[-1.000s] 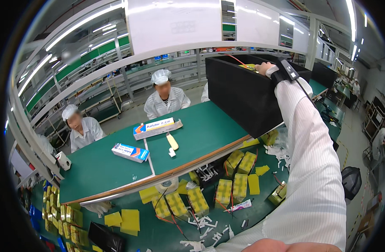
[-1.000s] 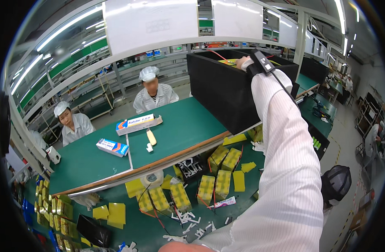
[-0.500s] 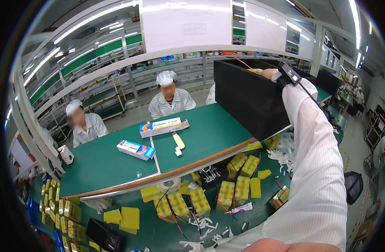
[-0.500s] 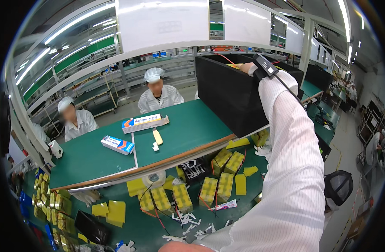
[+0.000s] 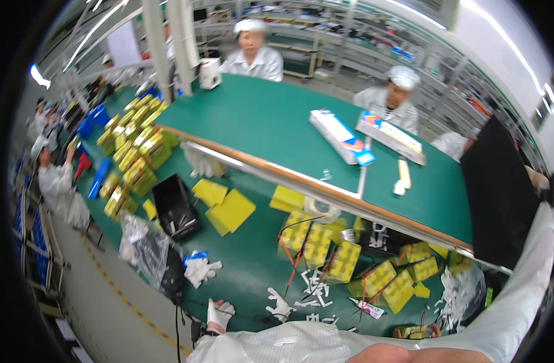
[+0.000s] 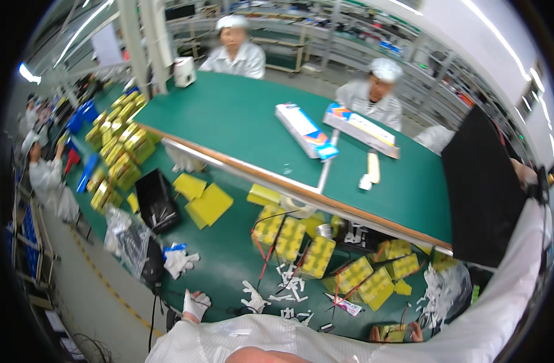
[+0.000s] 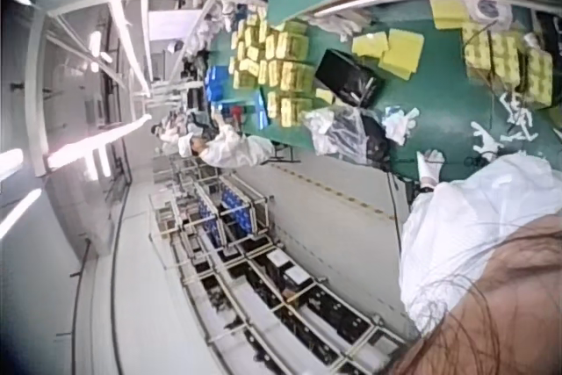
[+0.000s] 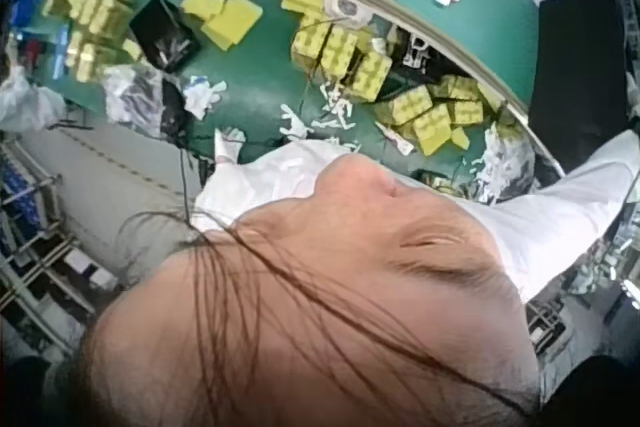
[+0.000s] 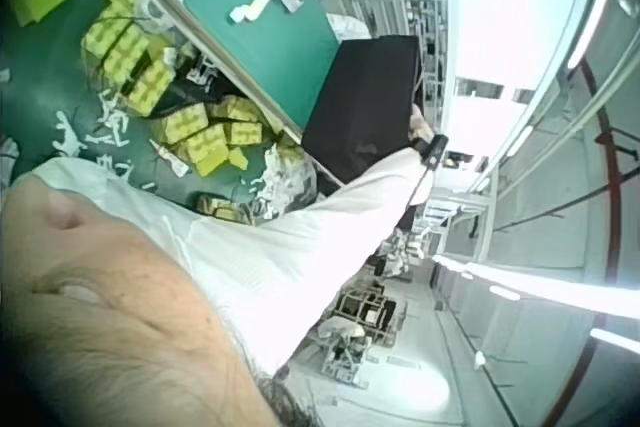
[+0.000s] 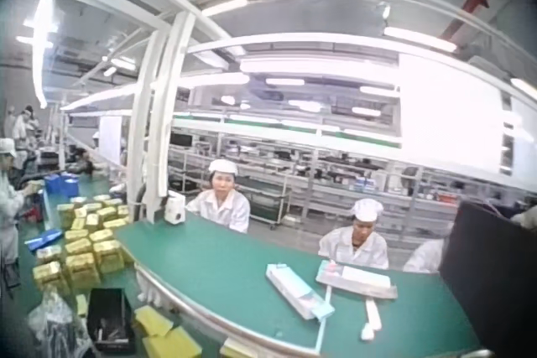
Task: Assembling green cylindrical battery packs by applying insulation, wiring, and securing with tape in a factory setting.
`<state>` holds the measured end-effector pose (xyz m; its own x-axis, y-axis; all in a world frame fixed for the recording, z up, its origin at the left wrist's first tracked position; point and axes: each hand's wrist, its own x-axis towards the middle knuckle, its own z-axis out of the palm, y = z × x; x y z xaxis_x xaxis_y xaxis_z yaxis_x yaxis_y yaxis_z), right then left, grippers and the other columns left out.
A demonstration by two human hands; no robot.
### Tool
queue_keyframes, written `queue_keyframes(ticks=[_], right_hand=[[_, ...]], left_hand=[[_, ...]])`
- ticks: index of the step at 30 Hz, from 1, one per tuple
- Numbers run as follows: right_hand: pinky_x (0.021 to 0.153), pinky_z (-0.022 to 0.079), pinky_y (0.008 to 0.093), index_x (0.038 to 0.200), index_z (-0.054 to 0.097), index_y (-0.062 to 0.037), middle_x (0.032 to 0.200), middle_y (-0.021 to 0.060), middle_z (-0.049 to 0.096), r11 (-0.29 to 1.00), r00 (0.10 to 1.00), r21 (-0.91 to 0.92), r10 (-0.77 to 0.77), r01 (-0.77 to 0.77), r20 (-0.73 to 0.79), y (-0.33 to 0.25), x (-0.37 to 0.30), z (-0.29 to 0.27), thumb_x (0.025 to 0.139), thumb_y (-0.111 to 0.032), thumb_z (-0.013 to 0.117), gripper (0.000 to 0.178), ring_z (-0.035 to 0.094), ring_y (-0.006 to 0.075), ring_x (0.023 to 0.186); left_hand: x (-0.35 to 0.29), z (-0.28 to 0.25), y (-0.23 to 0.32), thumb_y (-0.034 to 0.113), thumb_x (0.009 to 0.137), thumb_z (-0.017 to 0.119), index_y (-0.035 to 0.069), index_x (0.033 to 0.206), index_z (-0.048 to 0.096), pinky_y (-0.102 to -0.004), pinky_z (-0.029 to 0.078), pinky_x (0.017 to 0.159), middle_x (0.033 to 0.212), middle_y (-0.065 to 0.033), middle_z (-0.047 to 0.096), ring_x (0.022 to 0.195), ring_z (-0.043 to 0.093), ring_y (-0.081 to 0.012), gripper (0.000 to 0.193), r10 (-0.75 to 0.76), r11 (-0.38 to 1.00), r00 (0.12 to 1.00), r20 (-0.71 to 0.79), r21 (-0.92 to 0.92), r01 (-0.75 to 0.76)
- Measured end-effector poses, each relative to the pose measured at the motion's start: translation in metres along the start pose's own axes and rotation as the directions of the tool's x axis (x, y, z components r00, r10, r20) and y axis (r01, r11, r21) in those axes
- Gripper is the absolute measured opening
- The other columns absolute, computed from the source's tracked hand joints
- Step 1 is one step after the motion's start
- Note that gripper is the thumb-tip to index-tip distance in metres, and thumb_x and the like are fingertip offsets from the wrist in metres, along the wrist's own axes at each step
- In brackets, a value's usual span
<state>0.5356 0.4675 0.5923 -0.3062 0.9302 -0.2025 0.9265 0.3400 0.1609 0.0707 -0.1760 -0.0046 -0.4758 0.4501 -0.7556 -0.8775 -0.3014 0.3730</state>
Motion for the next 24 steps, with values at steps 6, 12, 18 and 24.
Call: queue_keyframes(ticks=[6,12,18,24], right_hand=[[0.072,0.050,0.0358,0.142,0.040,-0.0094,0.114,0.0148,0.058,0.683,0.862,0.593,-0.506,0.427,-0.037,-0.189,-0.053,0.234,0.073,-0.033,0.072,0.079,0.062,0.0247,0.096],[0.082,0.047,0.0352,0.144,0.036,-0.0088,0.125,0.0139,0.051,0.092,0.725,0.939,-0.662,0.330,-0.190,-0.391,-0.160,0.533,0.071,-0.020,0.073,0.082,0.056,0.0242,0.104],[0.091,0.045,0.0347,0.146,0.033,-0.0083,0.136,0.0130,0.045,-0.199,0.710,0.916,-0.582,0.348,-0.396,-0.500,-0.200,0.649,0.068,-0.007,0.074,0.087,0.051,0.0237,0.113],[0.100,0.042,0.0341,0.147,0.029,-0.0077,0.147,0.0122,0.038,-0.244,0.719,0.868,-0.487,0.433,-0.496,-0.521,-0.190,0.659,0.066,0.006,0.075,0.094,0.046,0.0232,0.121]], left_hand=[[-0.011,0.019,-0.006,0.073,0.088,0.038,0.002,0.099,0.046,-0.0425,0.041,0.056,0.065,-0.0101,0.046,0.057,0.047,-0.0297,0.072,-0.040,0.982,0.999,0.022,-0.182,0.043],[-0.022,0.050,-0.002,0.076,0.085,0.038,0.002,0.096,0.047,-0.0438,0.043,0.059,0.066,-0.0110,0.048,0.060,0.050,-0.0309,0.076,-0.009,1.000,0.988,-0.152,-0.021,0.006],[-0.018,0.046,0.001,0.081,0.081,0.038,0.001,0.096,0.049,-0.0439,0.045,0.062,0.070,-0.0123,0.050,0.063,0.051,-0.0315,0.082,-0.036,0.998,0.991,-0.127,-0.048,0.030],[-0.031,0.067,0.002,0.082,0.079,0.041,0.002,0.095,0.046,-0.0373,0.036,0.056,0.063,-0.0064,0.039,0.057,0.040,-0.0241,0.082,0.004,1.000,0.979,-0.202,-0.017,-0.008]])
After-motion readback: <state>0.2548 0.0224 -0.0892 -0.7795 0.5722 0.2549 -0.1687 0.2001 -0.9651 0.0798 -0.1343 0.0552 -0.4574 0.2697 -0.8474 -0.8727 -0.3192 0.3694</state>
